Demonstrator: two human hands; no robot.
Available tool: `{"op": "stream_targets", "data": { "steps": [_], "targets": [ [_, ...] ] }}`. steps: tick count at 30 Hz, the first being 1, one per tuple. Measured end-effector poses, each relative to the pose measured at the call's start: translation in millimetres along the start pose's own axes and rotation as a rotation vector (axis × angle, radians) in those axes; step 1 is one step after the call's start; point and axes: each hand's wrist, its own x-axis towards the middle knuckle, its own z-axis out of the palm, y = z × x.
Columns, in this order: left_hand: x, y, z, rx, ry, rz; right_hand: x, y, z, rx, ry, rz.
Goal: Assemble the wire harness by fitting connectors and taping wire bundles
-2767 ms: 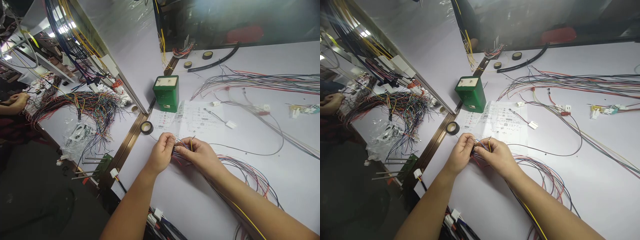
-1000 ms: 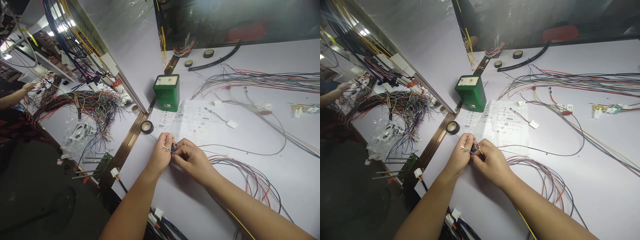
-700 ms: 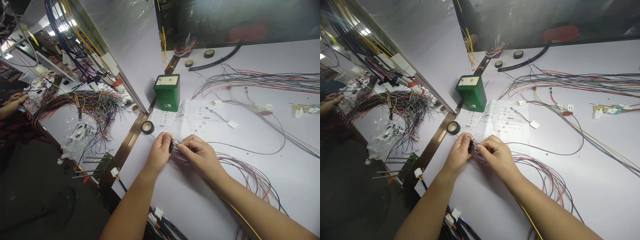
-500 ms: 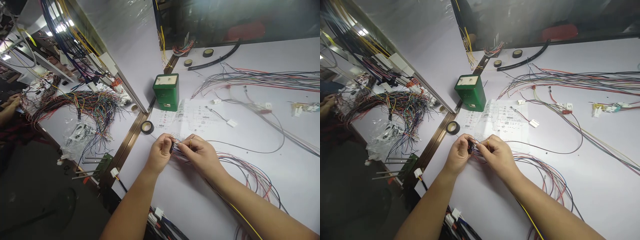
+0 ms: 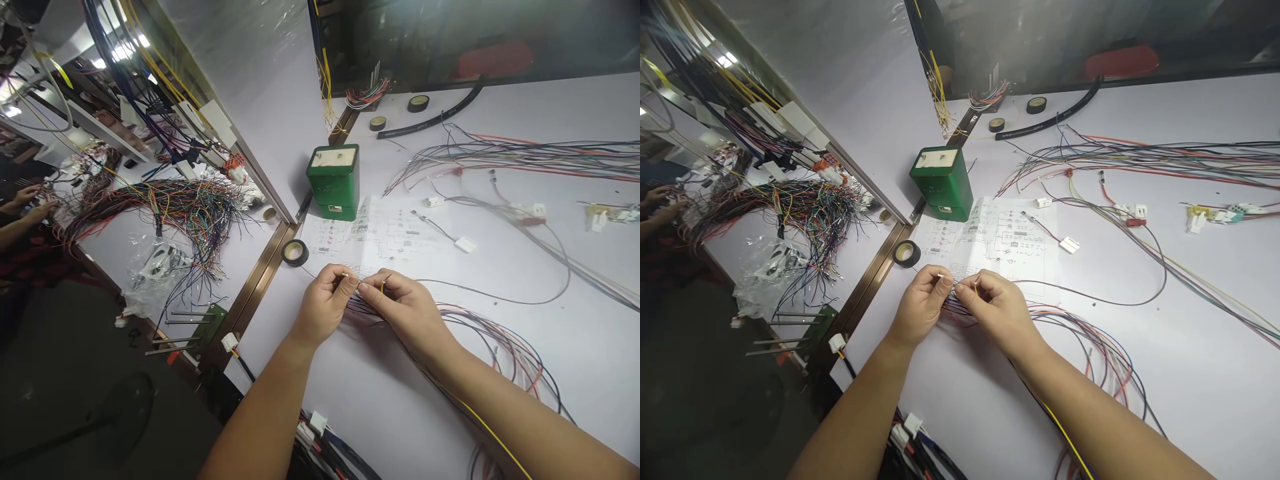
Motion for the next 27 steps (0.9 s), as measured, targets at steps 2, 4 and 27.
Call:
{"op": "stream_targets", "data": {
  "steps": [2, 4, 27],
  "targets": [
    [0.3, 0.2, -0.5, -0.011, 0.011, -0.012, 0.1, 0.1, 0.1, 0.052, -0.003, 0.025],
    [0.7, -0.1, -1.2, -0.004, 0.027, -0.006, 0.7, 0.7, 0.2, 0.127, -0.006, 0.059],
    [7.9, 0.7, 4.9, -0.401, 0.09, -0.402, -2.6, 0.0, 8.9, -0.411, 0.017, -0.173]
  ]
}}
